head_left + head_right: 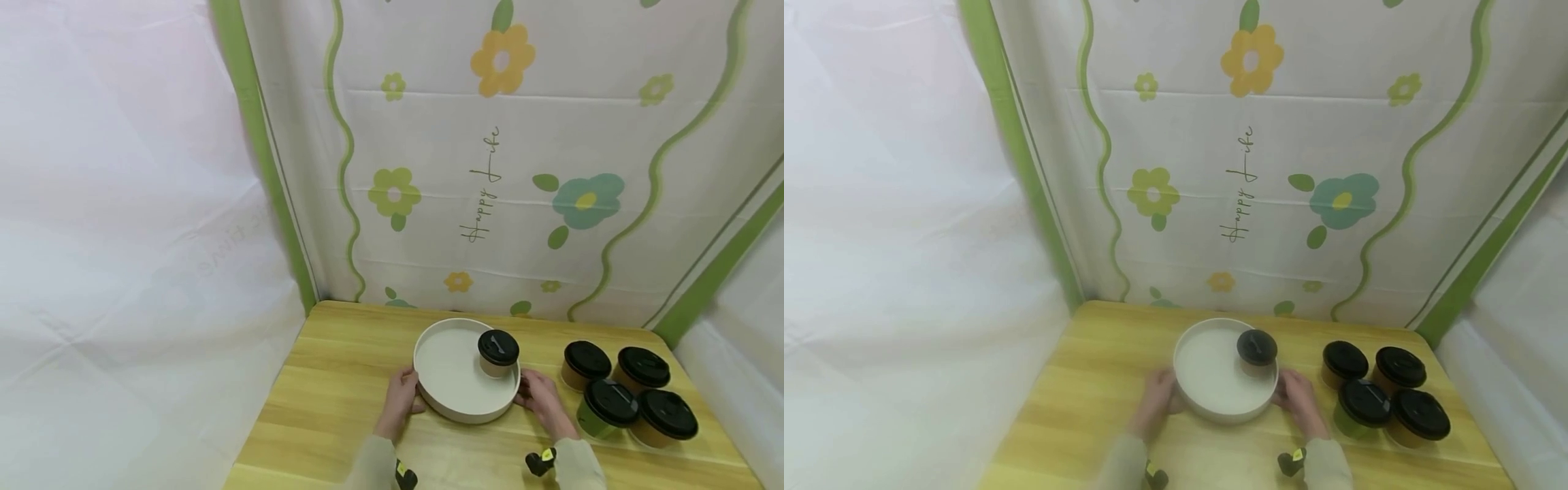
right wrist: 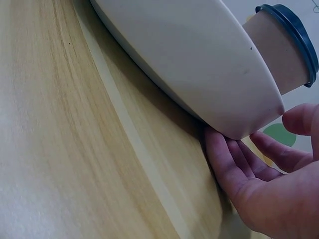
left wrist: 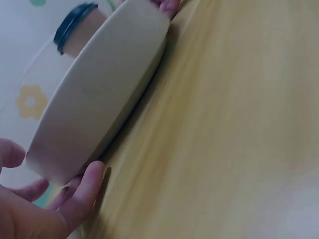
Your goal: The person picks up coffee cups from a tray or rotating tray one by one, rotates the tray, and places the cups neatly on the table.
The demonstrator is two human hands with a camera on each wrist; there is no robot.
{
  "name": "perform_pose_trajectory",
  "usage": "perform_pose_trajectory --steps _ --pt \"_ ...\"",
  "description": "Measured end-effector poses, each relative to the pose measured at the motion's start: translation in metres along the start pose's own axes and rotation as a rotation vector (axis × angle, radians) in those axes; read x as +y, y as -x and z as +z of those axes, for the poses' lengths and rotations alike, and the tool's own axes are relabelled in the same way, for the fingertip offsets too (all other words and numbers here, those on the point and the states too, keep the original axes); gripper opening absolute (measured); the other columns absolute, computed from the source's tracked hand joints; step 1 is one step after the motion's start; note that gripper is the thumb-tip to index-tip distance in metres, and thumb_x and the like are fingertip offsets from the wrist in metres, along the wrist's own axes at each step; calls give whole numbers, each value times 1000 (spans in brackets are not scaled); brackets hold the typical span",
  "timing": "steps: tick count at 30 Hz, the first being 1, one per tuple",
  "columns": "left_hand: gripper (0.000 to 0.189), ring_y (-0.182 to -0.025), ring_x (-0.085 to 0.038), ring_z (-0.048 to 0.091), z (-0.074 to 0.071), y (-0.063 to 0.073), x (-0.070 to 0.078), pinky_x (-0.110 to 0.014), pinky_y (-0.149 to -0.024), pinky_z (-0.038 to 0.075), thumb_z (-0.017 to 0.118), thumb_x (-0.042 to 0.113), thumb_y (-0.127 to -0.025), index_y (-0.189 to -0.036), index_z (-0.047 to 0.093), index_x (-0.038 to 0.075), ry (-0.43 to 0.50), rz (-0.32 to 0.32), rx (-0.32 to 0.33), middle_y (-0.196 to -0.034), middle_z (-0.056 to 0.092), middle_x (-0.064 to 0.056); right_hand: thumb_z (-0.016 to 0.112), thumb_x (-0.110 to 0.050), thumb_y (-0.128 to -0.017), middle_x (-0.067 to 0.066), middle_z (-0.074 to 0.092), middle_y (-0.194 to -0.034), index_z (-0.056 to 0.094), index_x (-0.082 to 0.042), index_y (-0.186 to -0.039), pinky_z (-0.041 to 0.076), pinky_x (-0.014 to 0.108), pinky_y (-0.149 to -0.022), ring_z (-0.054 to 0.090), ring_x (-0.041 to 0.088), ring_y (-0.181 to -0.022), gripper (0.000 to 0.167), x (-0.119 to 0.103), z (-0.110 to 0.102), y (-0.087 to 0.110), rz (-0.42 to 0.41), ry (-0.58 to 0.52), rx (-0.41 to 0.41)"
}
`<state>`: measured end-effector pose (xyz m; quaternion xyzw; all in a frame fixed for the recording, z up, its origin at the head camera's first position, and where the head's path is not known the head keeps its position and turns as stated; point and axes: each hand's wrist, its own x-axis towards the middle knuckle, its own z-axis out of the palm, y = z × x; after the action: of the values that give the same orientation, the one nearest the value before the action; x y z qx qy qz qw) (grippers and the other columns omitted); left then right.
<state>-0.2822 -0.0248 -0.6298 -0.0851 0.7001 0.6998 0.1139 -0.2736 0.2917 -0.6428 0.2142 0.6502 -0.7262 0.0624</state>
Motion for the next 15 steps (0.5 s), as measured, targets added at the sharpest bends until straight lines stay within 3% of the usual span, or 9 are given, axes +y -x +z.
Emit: perform_pose_trajectory --steps 6,15 --pt "55 -108 -39 63 13 19 -9 -44 -62 61 54 26 -98 -144 36 2 36 41 24 -139 45 -33 45 -27 -102 3 64 -101 45 6 -139 57 33 -78 61 13 -90 49 2 -1 -1 -1 17 -4" --pt "53 -102 -32 66 24 29 -13 -48 -66 61 57 15 -96 -143 35 3 113 45 33 -135 49 -32 45 -27 -102 4 64 -100 47 6 -136 57 33 -76 60 15 -90 47 5 -4 -1 -8 12 1"
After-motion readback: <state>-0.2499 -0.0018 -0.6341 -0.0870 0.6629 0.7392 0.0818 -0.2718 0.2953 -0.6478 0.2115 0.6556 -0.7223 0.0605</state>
